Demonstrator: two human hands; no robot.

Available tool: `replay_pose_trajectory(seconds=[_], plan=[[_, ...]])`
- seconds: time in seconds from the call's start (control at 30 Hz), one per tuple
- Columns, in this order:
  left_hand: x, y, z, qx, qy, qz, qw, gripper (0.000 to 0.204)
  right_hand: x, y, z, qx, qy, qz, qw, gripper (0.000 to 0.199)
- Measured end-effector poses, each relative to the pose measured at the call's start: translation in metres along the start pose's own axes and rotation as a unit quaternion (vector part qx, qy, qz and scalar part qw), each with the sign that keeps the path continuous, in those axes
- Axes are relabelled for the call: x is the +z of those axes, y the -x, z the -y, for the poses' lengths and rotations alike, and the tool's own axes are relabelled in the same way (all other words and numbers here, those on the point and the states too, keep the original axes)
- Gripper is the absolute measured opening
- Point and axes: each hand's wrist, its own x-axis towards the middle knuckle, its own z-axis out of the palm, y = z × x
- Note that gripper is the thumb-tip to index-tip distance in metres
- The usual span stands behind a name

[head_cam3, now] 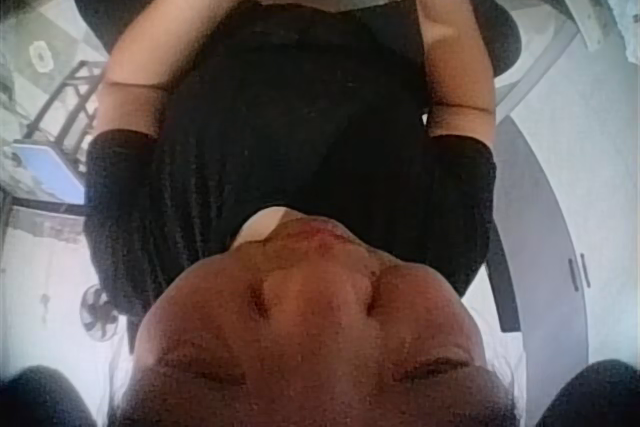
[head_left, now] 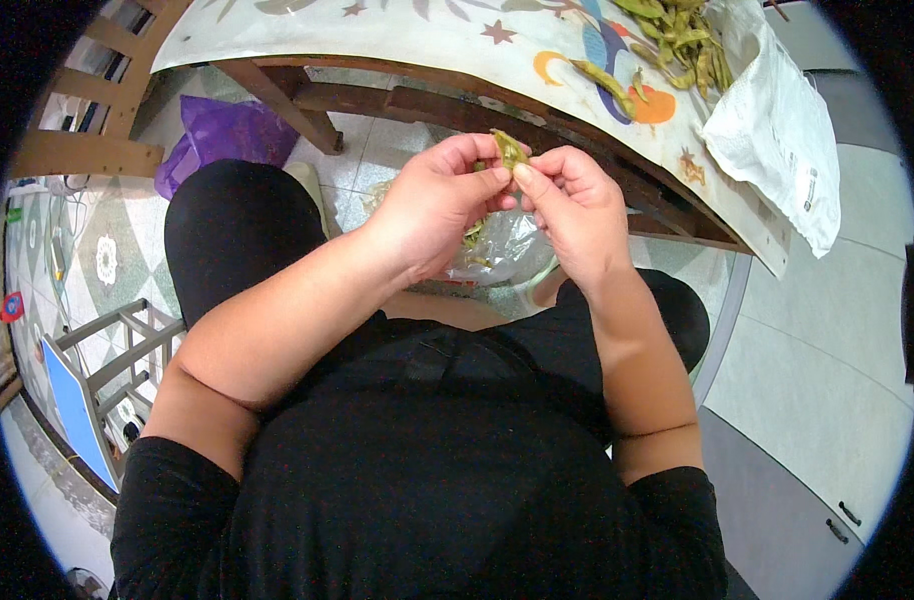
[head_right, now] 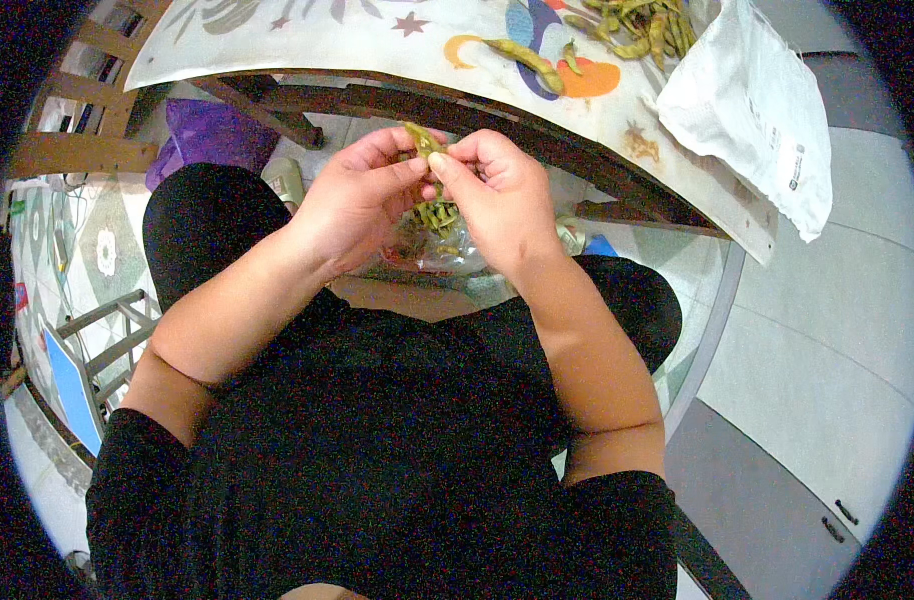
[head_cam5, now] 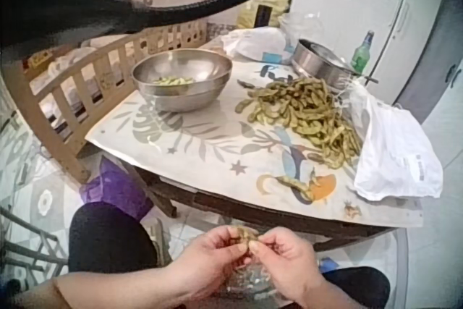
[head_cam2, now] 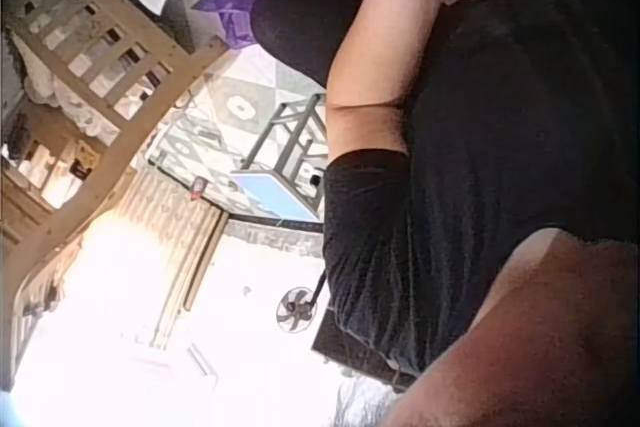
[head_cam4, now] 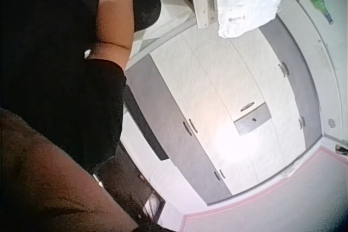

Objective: The person sits on the floor and shells edamame by hand, removing the beans from the pods and placing them into a metal bowl. Empty pods are discarded into a plastic bag on the floor.

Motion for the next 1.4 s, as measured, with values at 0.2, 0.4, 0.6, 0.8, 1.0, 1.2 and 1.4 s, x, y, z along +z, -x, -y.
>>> replay_pose_trajectory(seconds=[0.2, 0.4, 0.6, 0.8, 1.0, 1.2, 1.4], plan=[[-0.003, -0.001, -0.005, -0.020, 0.054, 0.019, 0.998, 0.015, -0.009, -0.002, 0.005, 0.110, -0.148, 0.029, 0.982, 0.008], [-0.002, 0.003, -0.001, -0.006, -0.015, -0.017, 1.000, 0.010, -0.014, 0.002, -0.003, 0.144, -0.264, 0.107, 0.948, 0.011], [0.005, 0.008, 0.003, 0.011, 0.039, -0.042, 0.998, 0.011, -0.002, 0.003, -0.010, 0.144, -0.320, 0.077, 0.933, 0.013], [0.004, 0.007, 0.015, 0.036, 0.045, -0.091, 0.994, 0.015, 0.004, 0.003, -0.014, 0.057, -0.208, 0.026, 0.976, 0.015], [0.006, 0.006, 0.002, 0.059, -0.058, -0.127, 0.988, 0.015, 0.008, 0.002, -0.001, 0.090, -0.121, 0.012, 0.989, 0.018], [0.004, 0.007, 0.004, 0.022, -0.078, -0.097, 0.992, 0.014, 0.004, 0.003, -0.004, 0.092, -0.135, 0.049, 0.985, 0.023], [0.005, 0.007, 0.005, 0.040, -0.074, -0.032, 0.996, 0.013, 0.012, 0.007, -0.005, 0.106, -0.109, 0.040, 0.988, 0.026]])
